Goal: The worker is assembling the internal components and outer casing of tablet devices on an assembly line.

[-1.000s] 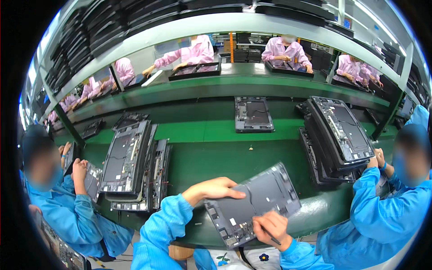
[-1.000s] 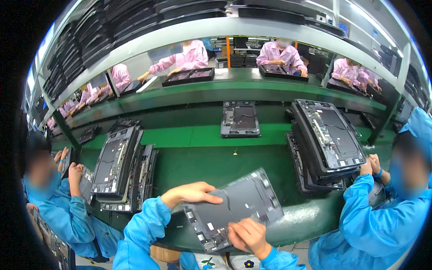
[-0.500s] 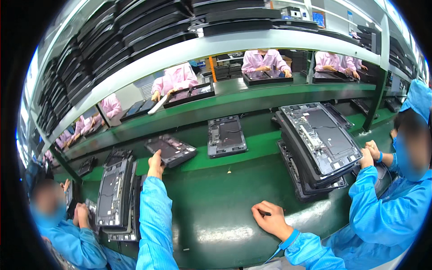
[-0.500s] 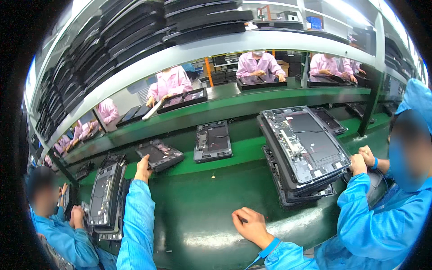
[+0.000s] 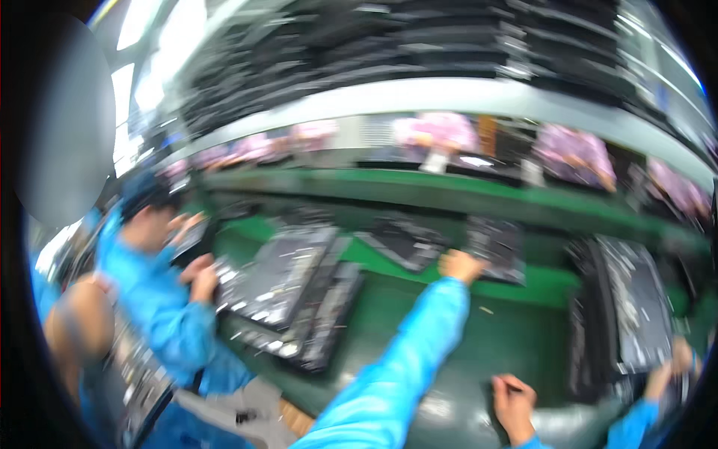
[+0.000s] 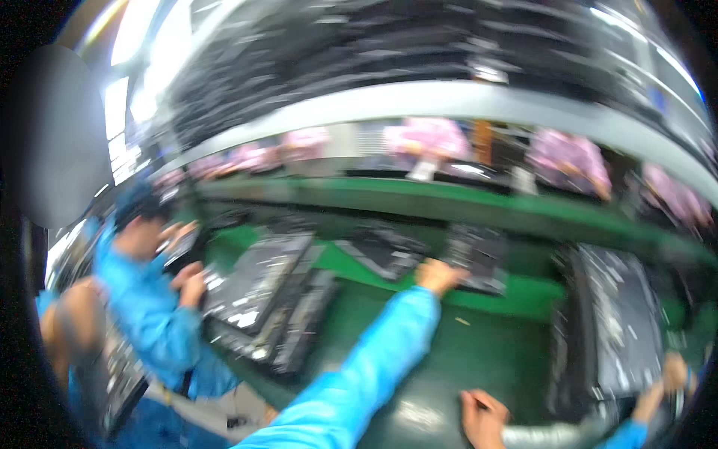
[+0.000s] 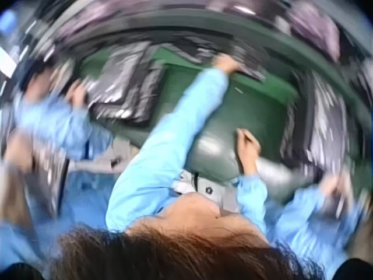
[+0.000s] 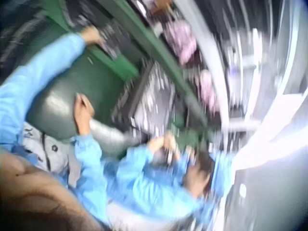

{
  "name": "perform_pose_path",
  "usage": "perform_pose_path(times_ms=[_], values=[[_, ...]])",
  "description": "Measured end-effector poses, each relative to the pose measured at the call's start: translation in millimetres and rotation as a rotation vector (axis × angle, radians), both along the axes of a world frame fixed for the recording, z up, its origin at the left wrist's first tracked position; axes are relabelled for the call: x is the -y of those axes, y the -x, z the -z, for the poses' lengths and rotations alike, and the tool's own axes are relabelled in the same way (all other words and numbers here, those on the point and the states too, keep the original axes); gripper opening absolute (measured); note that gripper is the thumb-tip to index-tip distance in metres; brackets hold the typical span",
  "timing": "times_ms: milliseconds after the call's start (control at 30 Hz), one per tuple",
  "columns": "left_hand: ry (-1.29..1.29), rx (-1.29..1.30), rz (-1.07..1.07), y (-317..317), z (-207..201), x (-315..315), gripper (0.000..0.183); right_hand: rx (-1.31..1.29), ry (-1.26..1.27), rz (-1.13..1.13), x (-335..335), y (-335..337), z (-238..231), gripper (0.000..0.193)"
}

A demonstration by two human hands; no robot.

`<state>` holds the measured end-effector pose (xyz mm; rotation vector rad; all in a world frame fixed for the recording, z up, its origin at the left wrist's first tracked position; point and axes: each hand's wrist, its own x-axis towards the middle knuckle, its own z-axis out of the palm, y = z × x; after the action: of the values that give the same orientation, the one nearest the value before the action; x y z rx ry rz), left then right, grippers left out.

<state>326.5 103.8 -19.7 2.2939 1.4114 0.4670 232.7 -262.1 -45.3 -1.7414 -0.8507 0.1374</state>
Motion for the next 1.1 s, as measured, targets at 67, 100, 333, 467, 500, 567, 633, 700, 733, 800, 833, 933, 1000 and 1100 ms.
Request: perform_pose_path(times_ms=[67, 100, 333, 467, 500, 567, 633, 700, 733, 800, 833, 933, 1000, 1100], values=[[0.18, 0.14, 0.044, -23, -10, 22, 0.098, 0.008, 0.04, -0.033, 11, -22, 30, 0.021], [0.182, 0.267, 0.031, -2, -4, 10, 0.091, 0.26, 0.14, -0.022, 6, 5, -20, 0.023], [0.483, 0.741, -0.025, 32, -25, 41, 0.078, 0.142, 0.304, -0.067, 4, 9, -25, 0.03], [0.475, 0.851, 0.122, 98, -30, 107, 0.086, 0.019, -0.269, 0.115, 8, -21, 11, 0.025], [0.496, 0.746, 0.109, 140, -7, 103, 0.081, -0.058, -0.228, 0.137, -6, -22, 10, 0.027], [0.895, 0.816, 0.184, 192, -31, 158, 0.073, -0.152, -0.2, 0.257, 11, -35, 3, 0.031], [1.078, 0.848, 0.195, 232, -4, 189, 0.067, -0.291, -0.21, 0.254, 22, -40, 1, 0.035], [1.122, 0.871, 0.317, 273, 19, 225, 0.065, -0.348, -0.244, 0.268, 19, -39, 1, 0.035], [1.124, 0.792, 0.435, 294, 18, 243, 0.063, -0.299, -0.193, 0.26, 20, -42, 5, 0.035], [0.917, 0.755, 0.776, 333, 1, 280, 0.053, -0.222, -0.038, 0.294, 15, -56, 6, 0.035], [0.755, 0.521, 1.073, 343, -14, 274, 0.048, -0.371, -0.162, 0.311, 18, -60, -6, 0.035], [0.062, 0.24, 1.392, 357, -44, 242, 0.043, -0.486, -0.231, 0.335, 17, -56, -19, 0.033], [-0.23, 0.336, 1.248, 348, -34, 204, 0.051, -0.298, -0.172, 0.24, 22, -60, -5, 0.032], [-0.187, 0.191, 0.801, 334, -42, 162, 0.108, -0.283, -0.29, 0.193, 16, -49, 1, 0.032]])
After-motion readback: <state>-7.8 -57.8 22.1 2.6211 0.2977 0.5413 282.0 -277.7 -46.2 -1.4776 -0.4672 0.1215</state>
